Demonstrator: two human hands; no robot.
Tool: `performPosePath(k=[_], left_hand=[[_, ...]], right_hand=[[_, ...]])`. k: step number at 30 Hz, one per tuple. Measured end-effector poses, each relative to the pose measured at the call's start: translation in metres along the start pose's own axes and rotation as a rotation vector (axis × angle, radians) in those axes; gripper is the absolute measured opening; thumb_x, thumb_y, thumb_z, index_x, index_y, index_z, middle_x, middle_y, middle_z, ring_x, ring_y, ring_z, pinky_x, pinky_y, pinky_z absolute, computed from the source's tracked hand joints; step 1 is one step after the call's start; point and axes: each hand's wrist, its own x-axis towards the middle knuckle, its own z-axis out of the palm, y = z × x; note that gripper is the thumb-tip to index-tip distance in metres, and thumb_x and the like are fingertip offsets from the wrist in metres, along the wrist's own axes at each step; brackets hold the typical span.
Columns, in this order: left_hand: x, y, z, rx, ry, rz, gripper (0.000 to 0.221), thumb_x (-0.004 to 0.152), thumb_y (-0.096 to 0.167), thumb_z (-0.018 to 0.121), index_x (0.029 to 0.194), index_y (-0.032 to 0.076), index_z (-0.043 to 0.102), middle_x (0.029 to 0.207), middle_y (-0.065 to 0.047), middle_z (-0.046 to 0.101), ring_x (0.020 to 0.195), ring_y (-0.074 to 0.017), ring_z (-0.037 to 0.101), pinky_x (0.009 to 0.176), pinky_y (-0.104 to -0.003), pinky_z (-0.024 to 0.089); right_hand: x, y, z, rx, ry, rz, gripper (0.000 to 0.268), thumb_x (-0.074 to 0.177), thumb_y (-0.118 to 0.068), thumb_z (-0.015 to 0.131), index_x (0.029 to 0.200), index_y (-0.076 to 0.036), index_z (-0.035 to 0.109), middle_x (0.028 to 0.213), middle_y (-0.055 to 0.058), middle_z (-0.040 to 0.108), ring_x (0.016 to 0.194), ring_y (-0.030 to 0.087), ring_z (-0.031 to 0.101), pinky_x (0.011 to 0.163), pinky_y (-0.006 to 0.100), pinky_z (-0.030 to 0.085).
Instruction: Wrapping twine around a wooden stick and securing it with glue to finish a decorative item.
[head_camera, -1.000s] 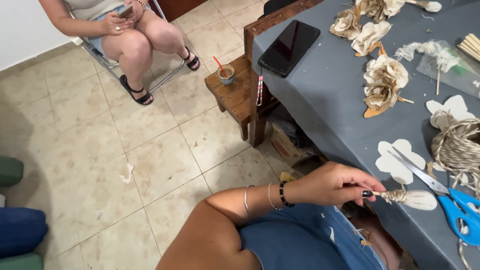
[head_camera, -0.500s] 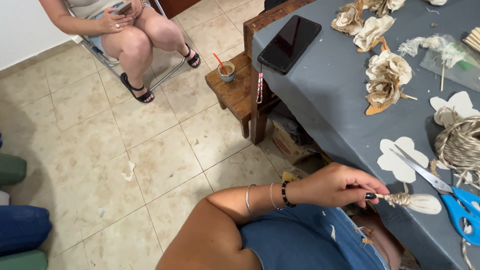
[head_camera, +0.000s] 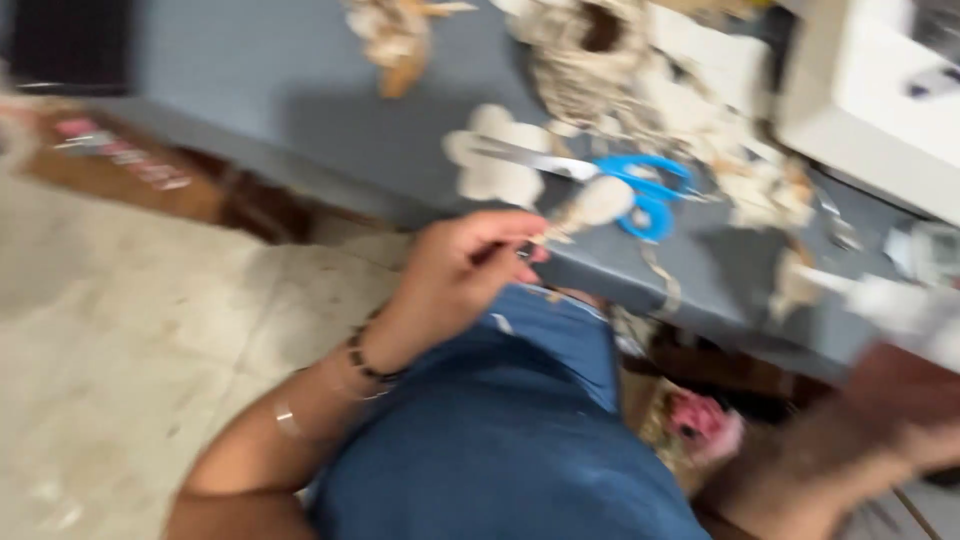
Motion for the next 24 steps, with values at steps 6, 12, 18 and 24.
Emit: performPosePath(k=[6,12,18,24], left_hand=[[0.035,0.058,0.008,0.173,-0.13,-0.066,0.025,0.096,0.011,0.056,0.115,0.006,0.071,0.105,-0.01,0.08,0.088,-0.0163,0.082,0.072,-0.026,0.07],[0.095,0.084,0.048,0.103,-0.351,-0.29,0.036,0.096,0.015,0.052,0.124,0.002,0.069,0.108,-0.015,0.078,0.082,-0.0184,0.08,0.071,-0.029,0.07],[0.159,0.05,0.111,-0.176,-0.439,-0.493,0.037,0.091,0.002,0.051,0.127,-0.001,0.061,0.105,-0.017,0.069,0.078,-0.0275,0.073,0.074,-0.037,0.065],[0.175,0.054,0.112,-0.221,-0.432,-0.533,0.032,0.094,-0.003,0.055,0.124,-0.002,0.064,0.109,-0.019,0.073,0.086,-0.0281,0.075,0.081,-0.038,0.065]], right_hand=[[-0.018,-0.058,0.066,-0.151,-0.46,-0.148,0.082,0.086,-0.083,0.067,0.14,-0.023,0.048,0.135,-0.005,0.048,0.117,0.009,0.053,0.1,0.035,0.056],[0.035,-0.074,0.137,-0.279,-0.394,-0.375,0.089,0.084,-0.095,0.053,0.119,-0.013,0.052,0.113,0.005,0.049,0.102,0.021,0.054,0.085,0.038,0.052],[0.096,-0.077,0.198,-0.062,-0.543,-0.498,0.053,0.098,-0.058,0.07,0.116,-0.011,0.054,0.106,0.009,0.055,0.094,0.023,0.057,0.082,0.038,0.054],[0.096,-0.048,0.194,0.034,-0.575,-0.34,0.064,0.087,-0.069,0.077,0.108,-0.015,0.05,0.098,0.002,0.052,0.08,0.015,0.057,0.072,0.031,0.056]])
